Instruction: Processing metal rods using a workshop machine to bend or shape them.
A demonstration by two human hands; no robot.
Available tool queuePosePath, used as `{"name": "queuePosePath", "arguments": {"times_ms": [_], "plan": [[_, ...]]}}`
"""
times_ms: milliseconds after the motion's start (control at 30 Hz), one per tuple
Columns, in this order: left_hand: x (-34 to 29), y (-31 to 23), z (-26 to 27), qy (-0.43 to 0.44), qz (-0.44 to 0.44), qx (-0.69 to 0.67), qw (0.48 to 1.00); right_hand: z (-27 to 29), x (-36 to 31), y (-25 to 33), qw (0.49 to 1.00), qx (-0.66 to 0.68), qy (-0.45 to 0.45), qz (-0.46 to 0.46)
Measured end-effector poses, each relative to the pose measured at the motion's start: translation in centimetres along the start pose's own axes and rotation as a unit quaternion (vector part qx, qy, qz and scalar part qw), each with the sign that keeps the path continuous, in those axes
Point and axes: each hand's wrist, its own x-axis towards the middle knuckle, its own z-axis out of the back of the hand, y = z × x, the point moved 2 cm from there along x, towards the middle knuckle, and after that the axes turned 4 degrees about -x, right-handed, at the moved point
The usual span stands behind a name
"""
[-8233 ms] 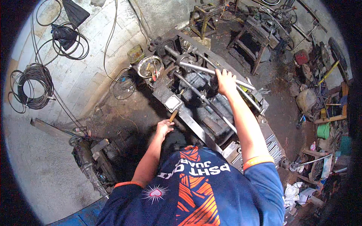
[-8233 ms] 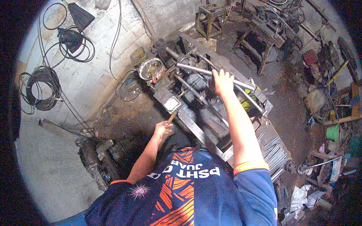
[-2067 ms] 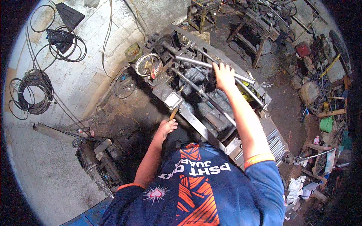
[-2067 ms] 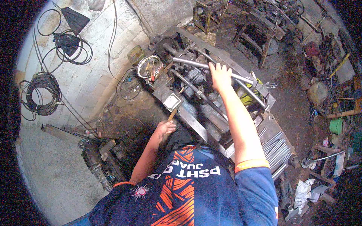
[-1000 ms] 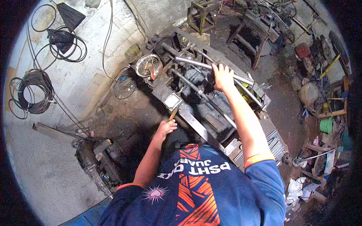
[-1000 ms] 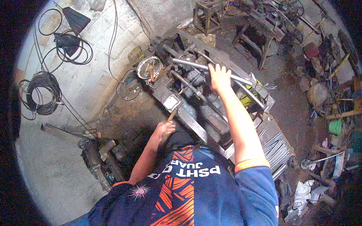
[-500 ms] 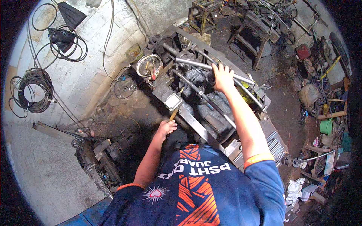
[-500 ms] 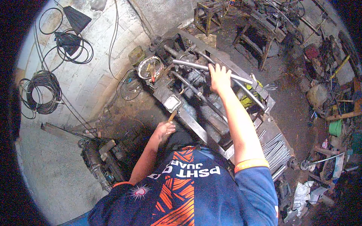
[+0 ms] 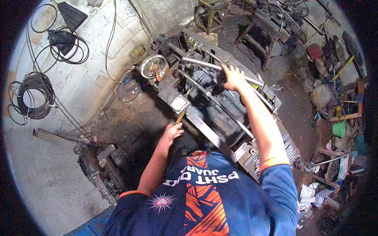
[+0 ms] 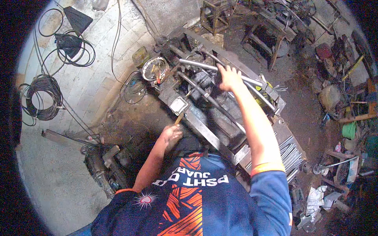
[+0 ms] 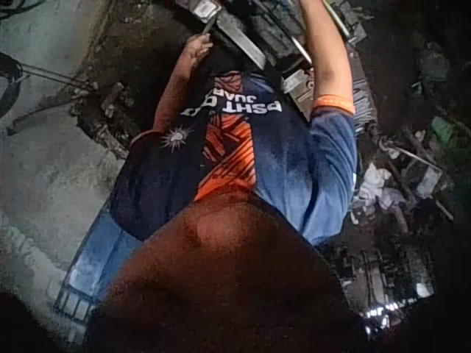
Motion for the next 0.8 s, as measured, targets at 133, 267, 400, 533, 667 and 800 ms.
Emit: {"name": "queuePosePath", "arguments": {"times_ms": [133,267,400,533,667,800], "plan": [[1.3,0.6,1.2,0.006,-0.011,-0.067,0.998,2.3,-0.8,-2.8,0.984,-0.035,0.15,-0.086],[1.5,1.6,1.3,-0.035,-0.052,-0.151,0.987,2.1,-1.1,-2.8,0.989,-0.04,0.115,-0.087],[0.8,1.5,1.0,-0.009,-0.047,-0.208,0.977,2.2,-0.7,-2.7,0.986,-0.057,0.124,-0.099],[0.2,1.8,0.8,0.0,-0.042,-0.208,0.977,1.0,-0.2,-2.0,0.978,-0.138,0.123,-0.099],[-0.7,2.1,0.2,-0.02,-0.032,-0.224,0.974,0.5,0.0,-1.9,0.969,-0.189,0.122,-0.1],[-1.0,2.3,0.0,-0.014,-0.043,-0.238,0.97,0.7,-0.3,-1.3,0.964,-0.208,0.128,-0.109]]}}
